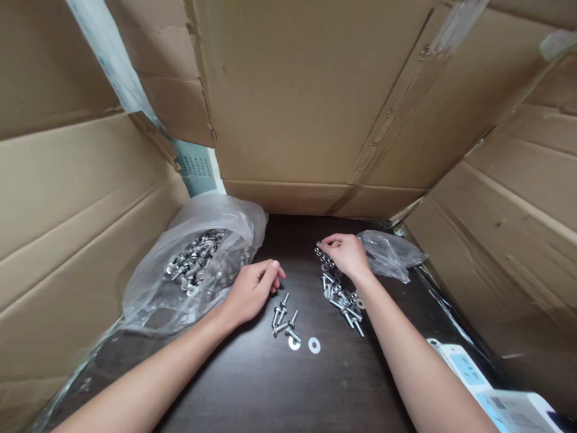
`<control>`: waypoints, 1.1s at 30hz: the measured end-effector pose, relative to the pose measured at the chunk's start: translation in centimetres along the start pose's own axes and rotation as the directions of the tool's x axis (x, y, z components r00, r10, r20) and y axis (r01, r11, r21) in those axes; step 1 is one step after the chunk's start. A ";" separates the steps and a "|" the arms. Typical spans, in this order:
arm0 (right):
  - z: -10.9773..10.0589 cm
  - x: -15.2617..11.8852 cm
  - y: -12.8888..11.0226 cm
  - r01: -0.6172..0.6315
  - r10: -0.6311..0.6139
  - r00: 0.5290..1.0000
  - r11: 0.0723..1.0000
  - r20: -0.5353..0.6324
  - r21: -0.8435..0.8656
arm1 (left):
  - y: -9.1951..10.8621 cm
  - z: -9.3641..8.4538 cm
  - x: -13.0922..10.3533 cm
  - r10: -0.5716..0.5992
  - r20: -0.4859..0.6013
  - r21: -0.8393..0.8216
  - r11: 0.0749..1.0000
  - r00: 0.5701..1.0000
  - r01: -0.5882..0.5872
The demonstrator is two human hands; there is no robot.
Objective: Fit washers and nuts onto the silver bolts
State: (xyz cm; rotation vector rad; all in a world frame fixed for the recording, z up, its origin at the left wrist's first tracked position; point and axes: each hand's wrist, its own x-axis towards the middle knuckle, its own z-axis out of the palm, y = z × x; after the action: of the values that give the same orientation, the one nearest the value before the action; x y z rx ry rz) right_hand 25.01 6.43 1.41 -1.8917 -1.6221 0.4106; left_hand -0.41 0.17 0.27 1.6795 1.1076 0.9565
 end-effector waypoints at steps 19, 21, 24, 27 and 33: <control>-1.6 -0.4 -0.8 -0.020 0.041 0.995 0.974 0.088 -0.226 | 0.1 -0.1 -0.2 0.034 0.018 0.095 0.995 0.999 -0.036; -1.7 -0.6 -1.1 -0.010 0.036 0.995 0.965 0.092 -0.263 | 0.0 -0.1 -0.2 0.032 0.017 0.096 0.995 0.999 -0.034; -1.9 -0.9 -1.7 0.007 0.023 0.996 0.944 0.088 -0.330 | 0.1 -0.1 -0.2 0.029 0.020 0.091 0.995 0.999 -0.031; -2.1 -1.2 -2.1 0.021 0.022 0.994 0.919 0.104 -0.395 | 0.2 -0.1 -0.1 0.029 0.017 0.091 0.995 0.999 -0.031; -2.8 -1.4 -2.9 0.056 -0.002 0.991 0.914 0.132 -0.402 | -0.3 -0.1 -0.4 0.053 0.006 0.094 0.994 0.999 -0.053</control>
State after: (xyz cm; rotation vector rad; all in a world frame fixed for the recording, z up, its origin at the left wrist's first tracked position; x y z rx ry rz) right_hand 24.13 4.57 5.09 -2.1745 -1.9375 0.1949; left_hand -0.71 -0.12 -0.01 1.7936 1.1256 0.9469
